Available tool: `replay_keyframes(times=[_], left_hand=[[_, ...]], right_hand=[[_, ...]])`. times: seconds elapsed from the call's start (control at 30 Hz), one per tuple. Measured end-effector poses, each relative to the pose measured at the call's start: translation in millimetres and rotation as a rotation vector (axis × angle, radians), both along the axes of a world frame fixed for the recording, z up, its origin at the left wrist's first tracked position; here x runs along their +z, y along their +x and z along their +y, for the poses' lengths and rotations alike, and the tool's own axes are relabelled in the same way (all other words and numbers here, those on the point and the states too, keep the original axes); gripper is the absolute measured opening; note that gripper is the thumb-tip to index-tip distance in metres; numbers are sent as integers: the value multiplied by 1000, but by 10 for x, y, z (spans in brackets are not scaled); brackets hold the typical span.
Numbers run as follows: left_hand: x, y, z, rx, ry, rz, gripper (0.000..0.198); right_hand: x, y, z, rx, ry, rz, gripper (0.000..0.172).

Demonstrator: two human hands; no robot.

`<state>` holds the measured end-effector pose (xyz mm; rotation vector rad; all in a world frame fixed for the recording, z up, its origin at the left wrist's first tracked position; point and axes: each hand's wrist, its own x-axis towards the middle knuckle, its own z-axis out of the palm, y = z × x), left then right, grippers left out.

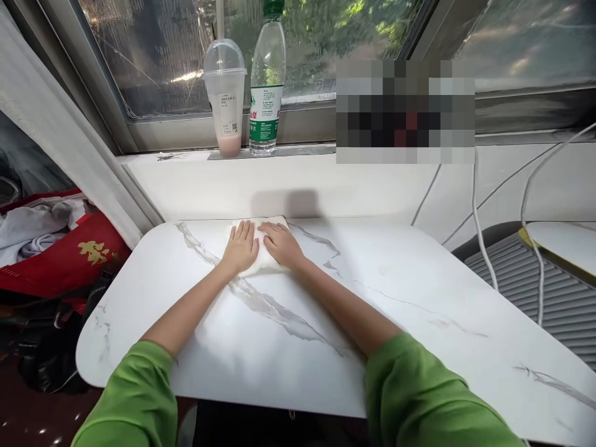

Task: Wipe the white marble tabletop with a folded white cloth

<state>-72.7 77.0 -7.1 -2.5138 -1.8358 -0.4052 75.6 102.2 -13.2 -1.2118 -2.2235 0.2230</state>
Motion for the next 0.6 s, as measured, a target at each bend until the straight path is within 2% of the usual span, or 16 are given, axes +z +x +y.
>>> replay_keyframes(times=[0.07, 0.17, 0.27, 0.37, 0.5, 0.6], left_hand=[[-7, 71, -257, -59, -17, -20, 54], [-12, 230, -719, -220, -65, -54, 57], [-13, 439, -1182, -337, -119, -75, 65], [4, 672, -1537, -455, -162, -94, 71], [61, 991, -1742, -585, -220, -105, 73], [103, 1215, -1652, -621, -266, -92, 72]], right_hand=[[-19, 142, -302, -22, -4, -35, 45], [-50, 455, -839, -3, 0, -92, 47], [-90, 813, -1368, 28, 11, -130, 49], [-118, 1137, -1796, 29, 56, -114, 52], [-80, 1482, -2120, -57, 28, -135, 57], [-33, 1680, -2115, -110, -22, -172, 52]])
